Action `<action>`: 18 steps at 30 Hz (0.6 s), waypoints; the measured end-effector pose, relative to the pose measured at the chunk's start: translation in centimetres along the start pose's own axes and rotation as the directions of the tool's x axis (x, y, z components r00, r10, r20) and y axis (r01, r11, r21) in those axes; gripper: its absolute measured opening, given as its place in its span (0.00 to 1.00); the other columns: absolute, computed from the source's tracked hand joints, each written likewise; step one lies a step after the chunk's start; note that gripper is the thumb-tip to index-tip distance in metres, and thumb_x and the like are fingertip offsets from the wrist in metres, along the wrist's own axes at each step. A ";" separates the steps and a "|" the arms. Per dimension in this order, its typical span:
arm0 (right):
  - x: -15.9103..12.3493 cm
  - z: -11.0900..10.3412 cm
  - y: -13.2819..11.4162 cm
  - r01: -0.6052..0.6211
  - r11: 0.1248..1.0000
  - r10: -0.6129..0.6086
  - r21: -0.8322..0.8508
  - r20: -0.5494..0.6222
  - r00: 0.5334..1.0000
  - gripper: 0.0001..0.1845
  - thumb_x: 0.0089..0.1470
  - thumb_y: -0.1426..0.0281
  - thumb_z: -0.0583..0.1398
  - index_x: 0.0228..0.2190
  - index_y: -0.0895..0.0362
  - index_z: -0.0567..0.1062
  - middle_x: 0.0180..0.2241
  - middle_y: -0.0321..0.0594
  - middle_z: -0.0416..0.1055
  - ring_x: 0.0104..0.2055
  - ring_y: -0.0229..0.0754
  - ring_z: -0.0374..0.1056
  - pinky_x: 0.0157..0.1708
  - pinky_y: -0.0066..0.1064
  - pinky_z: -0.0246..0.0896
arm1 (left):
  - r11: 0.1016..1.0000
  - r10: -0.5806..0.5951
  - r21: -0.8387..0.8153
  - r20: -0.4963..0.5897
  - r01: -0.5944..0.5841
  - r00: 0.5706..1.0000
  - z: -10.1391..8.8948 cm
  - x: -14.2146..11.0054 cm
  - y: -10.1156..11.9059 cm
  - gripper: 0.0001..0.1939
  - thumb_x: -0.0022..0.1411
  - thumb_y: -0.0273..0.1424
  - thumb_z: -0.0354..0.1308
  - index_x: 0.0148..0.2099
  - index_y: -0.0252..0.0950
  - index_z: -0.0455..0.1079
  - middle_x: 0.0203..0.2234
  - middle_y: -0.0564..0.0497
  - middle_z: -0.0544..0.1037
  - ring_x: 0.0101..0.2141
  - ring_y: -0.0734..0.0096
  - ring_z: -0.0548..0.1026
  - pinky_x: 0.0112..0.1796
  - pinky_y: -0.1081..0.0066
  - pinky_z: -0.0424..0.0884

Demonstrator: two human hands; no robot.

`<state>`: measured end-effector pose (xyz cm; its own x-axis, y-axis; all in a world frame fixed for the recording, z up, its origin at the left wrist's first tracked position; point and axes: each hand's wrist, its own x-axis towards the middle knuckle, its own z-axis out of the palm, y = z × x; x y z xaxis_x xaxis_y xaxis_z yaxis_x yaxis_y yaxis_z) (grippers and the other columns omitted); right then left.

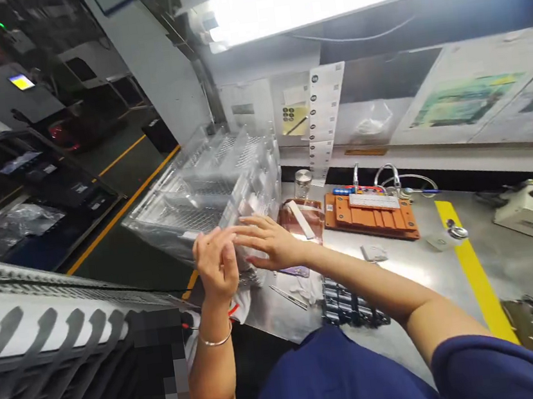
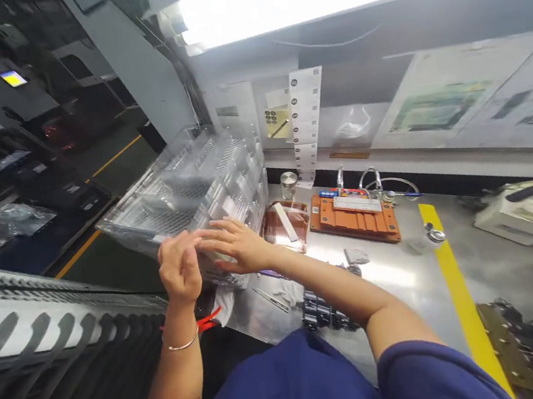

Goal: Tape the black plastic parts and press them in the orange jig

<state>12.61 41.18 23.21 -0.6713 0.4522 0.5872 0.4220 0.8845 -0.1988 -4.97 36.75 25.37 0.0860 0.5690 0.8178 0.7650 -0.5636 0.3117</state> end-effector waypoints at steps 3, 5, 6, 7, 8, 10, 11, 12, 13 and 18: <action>-7.5 2.0 3.7 -0.447 0.894 0.445 0.035 0.058 0.894 0.22 0.56 0.68 0.56 0.53 0.59 0.66 0.54 0.51 0.65 0.56 0.47 0.59 0.56 0.41 0.55 | 0.989 -0.009 0.145 0.053 0.001 0.999 0.3 -0.8 1.1 0.15 0.63 0.36 0.55 0.49 0.37 0.71 0.46 0.42 0.77 0.53 0.56 0.68 0.54 0.57 0.58; -11.8 2.9 6.6 -0.732 0.677 0.730 -0.077 0.200 0.654 0.22 0.56 0.70 0.57 0.52 0.60 0.66 0.53 0.51 0.65 0.55 0.48 0.60 0.55 0.39 0.56 | 0.970 -0.049 0.239 0.012 0.044 0.999 1.1 -1.2 1.8 0.18 0.61 0.37 0.57 0.52 0.37 0.70 0.47 0.41 0.75 0.54 0.54 0.66 0.54 0.55 0.56; -13.6 3.2 8.0 -0.811 0.567 0.814 -0.142 0.241 0.528 0.22 0.56 0.71 0.57 0.52 0.60 0.66 0.53 0.51 0.65 0.55 0.49 0.61 0.54 0.39 0.56 | 0.960 -0.068 0.270 -0.040 0.076 0.997 1.7 -1.6 2.3 0.19 0.61 0.36 0.57 0.53 0.36 0.69 0.48 0.40 0.74 0.55 0.53 0.66 0.55 0.53 0.55; -15.0 3.5 9.2 -0.856 0.480 0.866 -0.193 0.261 0.426 0.22 0.56 0.70 0.56 0.53 0.61 0.65 0.53 0.52 0.65 0.54 0.50 0.61 0.53 0.39 0.56 | 0.951 -0.081 0.291 -0.104 0.108 0.991 2.5 -2.1 3.0 0.20 0.61 0.35 0.57 0.54 0.35 0.68 0.49 0.38 0.73 0.56 0.52 0.65 0.56 0.52 0.54; -16.2 3.6 10.3 -0.881 0.417 0.896 -0.222 0.264 0.357 0.22 0.56 0.70 0.55 0.53 0.62 0.65 0.52 0.54 0.65 0.54 0.51 0.62 0.52 0.40 0.57 | 0.945 -0.083 0.299 -0.165 0.130 0.983 3.7 -3.0 3.8 0.20 0.61 0.34 0.56 0.54 0.34 0.67 0.49 0.37 0.72 0.57 0.51 0.64 0.56 0.50 0.54; -17.6 4.0 11.9 -0.906 0.352 0.921 -0.235 0.260 0.290 0.22 0.58 0.68 0.55 0.52 0.62 0.64 0.51 0.55 0.66 0.52 0.52 0.63 0.49 0.39 0.59 | 0.958 -0.052 0.271 -0.167 0.097 0.985 6.9 -5.2 5.7 0.18 0.61 0.31 0.55 0.53 0.33 0.67 0.49 0.38 0.72 0.57 0.52 0.64 0.57 0.50 0.54; -18.0 4.2 12.5 -0.915 0.326 0.929 -0.236 0.261 0.263 0.22 0.58 0.66 0.55 0.52 0.62 0.64 0.50 0.55 0.66 0.52 0.52 0.64 0.48 0.38 0.60 | 0.970 -0.034 0.239 -0.079 0.052 0.996 9.0 -6.3 6.6 0.16 0.61 0.30 0.54 0.52 0.34 0.68 0.48 0.39 0.73 0.56 0.54 0.65 0.57 0.50 0.55; -18.2 4.4 13.0 -0.924 0.301 0.935 -0.236 0.262 0.237 0.22 0.57 0.64 0.55 0.51 0.62 0.64 0.51 0.55 0.66 0.52 0.51 0.64 0.47 0.38 0.60 | 0.981 -0.025 0.192 0.081 0.009 0.996 11.4 -7.5 7.4 0.15 0.61 0.29 0.53 0.50 0.35 0.69 0.47 0.41 0.74 0.56 0.56 0.67 0.57 0.52 0.56; -18.3 4.7 13.4 -0.932 0.278 0.941 -0.233 0.263 0.215 0.23 0.57 0.62 0.56 0.51 0.62 0.64 0.51 0.55 0.66 0.52 0.51 0.65 0.46 0.37 0.60 | 0.989 -0.036 0.147 0.274 -0.005 0.961 13.9 -8.5 7.9 0.15 0.61 0.28 0.52 0.50 0.36 0.69 0.48 0.42 0.74 0.55 0.58 0.67 0.57 0.55 0.57; -18.2 5.7 15.3 -0.965 0.183 0.949 -0.187 0.291 0.124 0.22 0.52 0.62 0.60 0.45 0.63 0.69 0.44 0.56 0.72 0.45 0.51 0.70 0.41 0.34 0.62 | 0.908 -0.417 0.374 0.765 0.189 0.491 24.3 -10.7 6.9 0.27 0.60 0.28 0.51 0.62 0.27 0.59 0.61 0.34 0.60 0.62 0.51 0.58 0.59 0.53 0.57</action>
<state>27.80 47.11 4.98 0.1404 0.9284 -0.3441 0.8390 -0.2960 -0.4565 14.86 41.32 7.00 0.2108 0.9726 -0.0984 0.9496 -0.1799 0.2567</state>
